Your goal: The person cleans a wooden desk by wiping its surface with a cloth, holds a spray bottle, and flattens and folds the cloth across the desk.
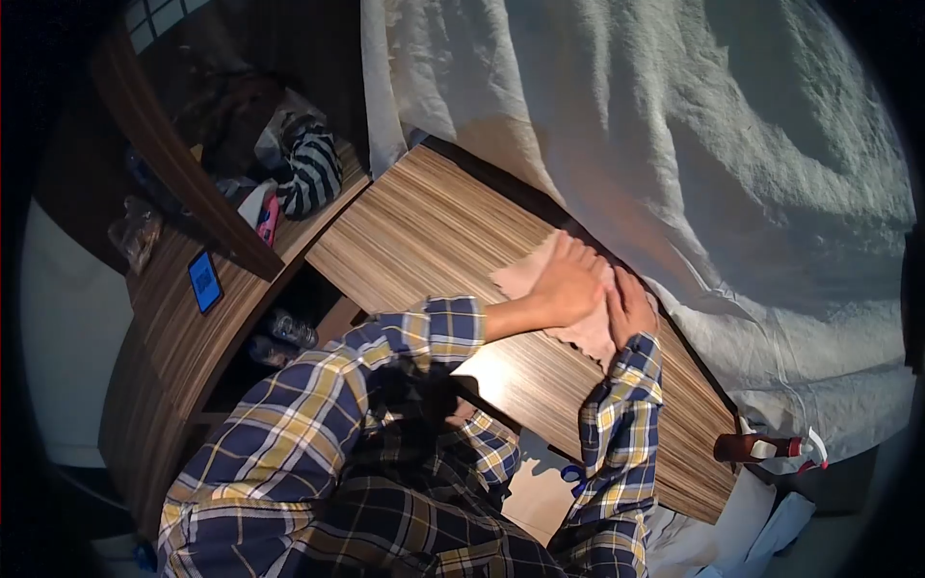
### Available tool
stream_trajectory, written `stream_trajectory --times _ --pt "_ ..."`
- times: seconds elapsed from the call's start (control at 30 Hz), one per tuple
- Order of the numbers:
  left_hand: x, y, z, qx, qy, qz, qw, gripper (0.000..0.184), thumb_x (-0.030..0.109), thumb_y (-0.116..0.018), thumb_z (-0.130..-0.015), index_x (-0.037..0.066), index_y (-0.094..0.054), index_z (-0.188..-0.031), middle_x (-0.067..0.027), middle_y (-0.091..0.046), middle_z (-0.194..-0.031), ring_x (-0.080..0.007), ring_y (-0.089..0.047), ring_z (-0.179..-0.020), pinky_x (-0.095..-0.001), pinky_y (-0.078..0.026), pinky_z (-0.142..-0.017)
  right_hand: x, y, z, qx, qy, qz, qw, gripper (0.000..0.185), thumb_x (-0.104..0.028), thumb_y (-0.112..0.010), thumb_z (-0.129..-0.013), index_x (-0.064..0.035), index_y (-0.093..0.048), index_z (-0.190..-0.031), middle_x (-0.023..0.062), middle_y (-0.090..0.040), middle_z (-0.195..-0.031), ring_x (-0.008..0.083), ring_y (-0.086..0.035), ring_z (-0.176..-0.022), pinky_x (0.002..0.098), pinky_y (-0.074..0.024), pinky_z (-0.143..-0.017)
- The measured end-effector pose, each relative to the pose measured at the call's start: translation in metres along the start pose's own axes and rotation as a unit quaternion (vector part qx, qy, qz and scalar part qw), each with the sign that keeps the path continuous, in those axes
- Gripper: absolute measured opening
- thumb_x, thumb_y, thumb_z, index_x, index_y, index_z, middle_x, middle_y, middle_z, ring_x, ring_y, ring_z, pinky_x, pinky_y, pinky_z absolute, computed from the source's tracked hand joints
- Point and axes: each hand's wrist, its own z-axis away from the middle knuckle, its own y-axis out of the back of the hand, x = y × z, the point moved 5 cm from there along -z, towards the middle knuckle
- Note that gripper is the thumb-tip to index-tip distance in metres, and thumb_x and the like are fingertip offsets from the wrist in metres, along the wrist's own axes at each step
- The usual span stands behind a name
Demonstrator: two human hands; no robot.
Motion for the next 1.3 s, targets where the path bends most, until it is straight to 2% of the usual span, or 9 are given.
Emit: stream_trajectory --times 0.07,0.1,0.17,0.3,0.63,0.87,1.1,1.17,1.3 --pt "0.027 -0.013 0.001 0.080 -0.059 0.004 0.995 0.058 0.036 -0.039 -0.097 -0.006 -0.045 -0.137 -0.0259 -0.050 -0.134 -0.0405 -0.040 -0.131 -0.0578 -0.018 -0.114 0.013 0.012 0.026 0.007 -0.012 0.010 1.000 0.049 -0.036 -0.045 -0.100 -0.0129 -0.045 -0.143 0.0177 -0.049 -0.142 0.0345 -0.045 -0.133 0.0426 -0.0361 -0.110" --pt "0.035 -0.021 0.004 0.079 -0.058 0.010 0.995 0.058 0.036 -0.039 -0.097 -0.006 -0.045 -0.137 -0.0259 -0.050 -0.134 -0.0405 -0.040 -0.131 -0.0578 -0.018 -0.114 0.019 0.016 0.039 -0.003 -0.031 0.021 0.999 0.049 -0.035 -0.043 -0.101 -0.0138 -0.043 -0.145 0.0181 -0.044 -0.147 0.0347 -0.039 -0.137 0.0424 -0.0341 -0.111" --pt "0.055 -0.029 0.016 0.139 -0.122 0.022 0.983 0.062 0.036 -0.038 -0.098 -0.005 -0.036 -0.145 -0.0267 -0.037 -0.148 -0.0412 -0.026 -0.142 -0.0571 -0.012 -0.117 0.020 0.025 0.067 0.003 -0.021 0.061 0.998 0.050 -0.033 -0.043 -0.101 -0.0129 -0.042 -0.147 0.0151 -0.037 -0.152 0.0321 -0.034 -0.141 0.0427 -0.0276 -0.115" --pt "0.081 -0.032 0.052 0.078 -0.148 0.054 0.984 0.066 0.037 -0.037 -0.098 -0.003 -0.029 -0.149 -0.0230 -0.024 -0.157 -0.0382 -0.012 -0.149 -0.0556 -0.006 -0.119 0.002 0.025 0.123 0.020 -0.075 0.073 0.994 0.050 -0.025 -0.042 -0.100 -0.0089 -0.040 -0.147 0.0126 -0.032 -0.156 0.0280 -0.028 -0.145 0.0468 -0.0161 -0.118" --pt "0.072 -0.026 0.106 0.063 -0.154 0.033 0.986 0.065 0.036 -0.035 -0.098 -0.003 -0.029 -0.150 -0.0184 -0.024 -0.159 -0.0343 -0.012 -0.150 -0.0542 -0.004 -0.119 -0.058 0.008 0.140 0.035 -0.119 0.083 0.989 0.054 -0.019 -0.036 -0.097 -0.0058 -0.036 -0.149 0.0126 -0.032 -0.157 0.0277 -0.026 -0.147 0.0471 -0.0148 -0.119" --pt "0.001 0.000 0.112 0.074 -0.089 0.037 0.993 0.064 0.035 -0.035 -0.098 -0.002 -0.030 -0.150 -0.0172 -0.025 -0.159 -0.0331 -0.013 -0.150 -0.0531 -0.002 -0.120 -0.090 -0.025 0.077 0.027 -0.038 0.064 0.997 0.056 -0.017 -0.038 -0.094 -0.0051 -0.036 -0.149 0.0145 -0.034 -0.155 0.0292 -0.028 -0.146 0.0461 -0.0159 -0.119" --pt "-0.126 0.047 0.124 0.087 0.007 0.037 0.995 0.061 0.034 -0.033 -0.100 -0.002 -0.030 -0.150 -0.0167 -0.026 -0.158 -0.0303 -0.013 -0.150 -0.0538 -0.005 -0.120 -0.175 -0.083 -0.027 -0.010 0.117 0.010 0.993 0.055 -0.014 -0.042 -0.093 -0.0032 -0.039 -0.146 0.0156 -0.035 -0.154 0.0317 -0.033 -0.142 0.0484 -0.0199 -0.118" --pt "-0.166 0.060 0.127 0.127 0.044 -0.011 0.991 0.059 0.035 -0.034 -0.100 0.004 -0.032 -0.151 -0.0166 -0.026 -0.158 -0.0305 -0.014 -0.150 -0.0525 -0.007 -0.120 -0.202 -0.102 -0.057 -0.013 0.136 0.000 0.991 0.055 -0.014 -0.042 -0.093 -0.0029 -0.038 -0.146 0.0156 -0.035 -0.154 0.0317 -0.033 -0.142 0.0487 -0.0202 -0.118" --pt "-0.224 0.078 0.128 0.114 0.040 -0.067 0.990 0.056 0.035 -0.037 -0.100 0.013 -0.033 -0.152 -0.0191 -0.026 -0.158 -0.0336 -0.016 -0.149 -0.0516 -0.010 -0.120 -0.252 -0.125 -0.091 0.037 0.130 -0.042 0.990 0.058 -0.011 -0.048 -0.089 -0.0020 -0.037 -0.145 0.0214 -0.031 -0.153 0.0360 -0.030 -0.141 0.0494 -0.0212 -0.117"
